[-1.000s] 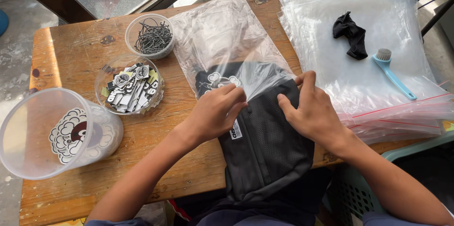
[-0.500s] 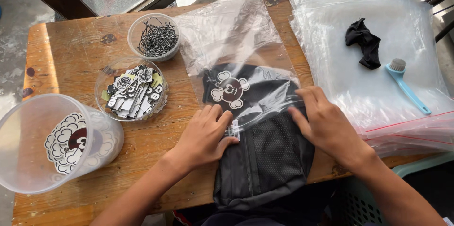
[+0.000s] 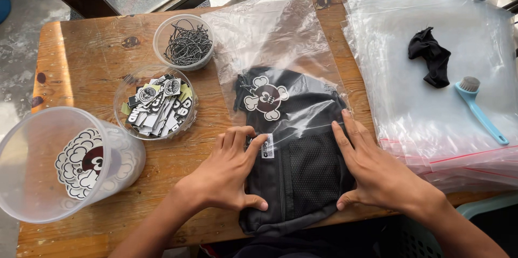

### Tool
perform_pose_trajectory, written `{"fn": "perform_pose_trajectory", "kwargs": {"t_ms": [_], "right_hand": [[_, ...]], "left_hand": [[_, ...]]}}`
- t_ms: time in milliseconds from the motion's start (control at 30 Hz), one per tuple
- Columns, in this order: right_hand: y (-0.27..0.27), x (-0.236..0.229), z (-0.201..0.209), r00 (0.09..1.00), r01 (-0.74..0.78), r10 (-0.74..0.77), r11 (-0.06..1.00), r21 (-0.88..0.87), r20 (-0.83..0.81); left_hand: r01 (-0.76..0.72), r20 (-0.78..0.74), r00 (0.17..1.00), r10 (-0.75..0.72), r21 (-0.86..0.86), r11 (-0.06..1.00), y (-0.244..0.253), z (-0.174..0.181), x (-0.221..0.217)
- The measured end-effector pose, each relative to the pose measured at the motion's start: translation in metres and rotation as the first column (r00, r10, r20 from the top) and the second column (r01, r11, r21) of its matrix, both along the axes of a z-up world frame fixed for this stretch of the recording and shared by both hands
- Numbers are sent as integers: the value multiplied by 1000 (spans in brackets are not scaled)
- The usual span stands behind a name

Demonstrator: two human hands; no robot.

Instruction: The person cleans a black bag with a brush, attaches a sticker, and places it into a plastic bag. They then wipe the plastic bag with a cloth and seal it before placing it in a basket.

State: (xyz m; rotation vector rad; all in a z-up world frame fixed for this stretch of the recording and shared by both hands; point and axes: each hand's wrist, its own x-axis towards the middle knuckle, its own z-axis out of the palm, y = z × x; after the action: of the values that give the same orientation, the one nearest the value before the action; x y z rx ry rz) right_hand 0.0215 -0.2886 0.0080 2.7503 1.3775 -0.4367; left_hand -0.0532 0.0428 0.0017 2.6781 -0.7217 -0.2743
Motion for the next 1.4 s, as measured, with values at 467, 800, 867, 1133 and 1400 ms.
{"fn": "perform_pose_trajectory", "kwargs": {"t_ms": [467, 800, 867, 1133, 1400], "right_hand": [[10, 5, 19, 992, 109, -120, 972, 207, 41], [7, 7, -4, 993, 66, -84, 980, 190, 84], [10, 8, -4, 989, 86, -106, 978, 190, 101], [18, 7, 3, 969, 149, -187, 964, 218, 163], [21, 10, 10, 966, 49, -139, 926, 374, 218]], "left_hand": [[-86, 95, 991, 95, -94, 992, 1, 6, 4], [-9, 49, 999, 7, 33, 999, -9, 8, -8], [-25, 38, 999, 25, 7, 1000, -8, 7, -6], [-135, 108, 985, 137, -29, 990, -13, 8, -2], [-236, 365, 891, 270, -135, 962, -19, 13, 4]]}}
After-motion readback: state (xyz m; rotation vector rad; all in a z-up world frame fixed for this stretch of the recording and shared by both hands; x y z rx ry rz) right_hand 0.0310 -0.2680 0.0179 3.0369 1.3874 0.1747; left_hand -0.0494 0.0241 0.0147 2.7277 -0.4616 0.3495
